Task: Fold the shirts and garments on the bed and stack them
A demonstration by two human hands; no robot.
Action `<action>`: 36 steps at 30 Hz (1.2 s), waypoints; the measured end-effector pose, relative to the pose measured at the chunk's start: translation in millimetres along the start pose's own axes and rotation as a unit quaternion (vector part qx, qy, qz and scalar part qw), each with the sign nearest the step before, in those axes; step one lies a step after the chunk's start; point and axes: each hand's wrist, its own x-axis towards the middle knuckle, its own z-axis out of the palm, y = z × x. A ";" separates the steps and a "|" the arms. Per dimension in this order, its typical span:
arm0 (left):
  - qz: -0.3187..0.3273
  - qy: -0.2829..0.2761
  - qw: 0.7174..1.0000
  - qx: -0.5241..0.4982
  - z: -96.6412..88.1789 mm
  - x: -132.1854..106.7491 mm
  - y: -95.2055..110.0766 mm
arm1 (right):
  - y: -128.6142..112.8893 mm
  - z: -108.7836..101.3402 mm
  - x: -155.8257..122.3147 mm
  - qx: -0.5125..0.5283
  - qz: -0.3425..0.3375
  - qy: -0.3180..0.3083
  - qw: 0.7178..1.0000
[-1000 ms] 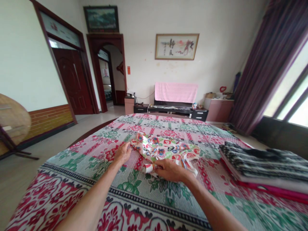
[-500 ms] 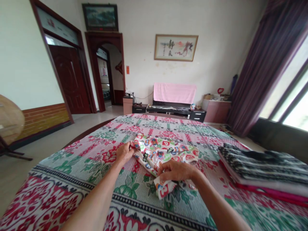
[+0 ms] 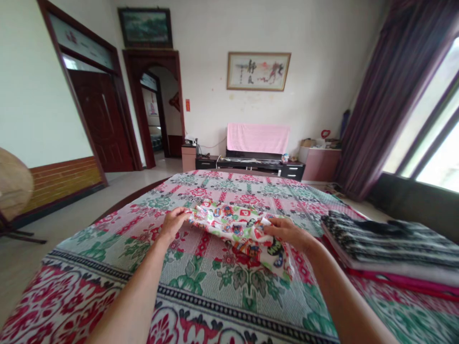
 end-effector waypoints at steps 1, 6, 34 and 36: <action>-0.012 0.001 0.996 -0.084 2.1 -0.5 2.3 | 2.9 -1.3 1.7 0.027 0.006 0.024 0.999; -0.057 -0.020 0.934 -0.351 8.8 -1.7 9.9 | 18.8 -6.4 12.3 0.122 0.017 0.173 0.977; -0.083 -0.042 0.924 -0.372 6.9 -4.3 4.6 | 20.3 -10.5 3.3 0.056 0.018 0.104 0.993; -0.085 -0.041 0.920 -0.380 6.5 -4.3 4.6 | 21.9 -12.4 3.1 0.033 0.020 0.052 0.998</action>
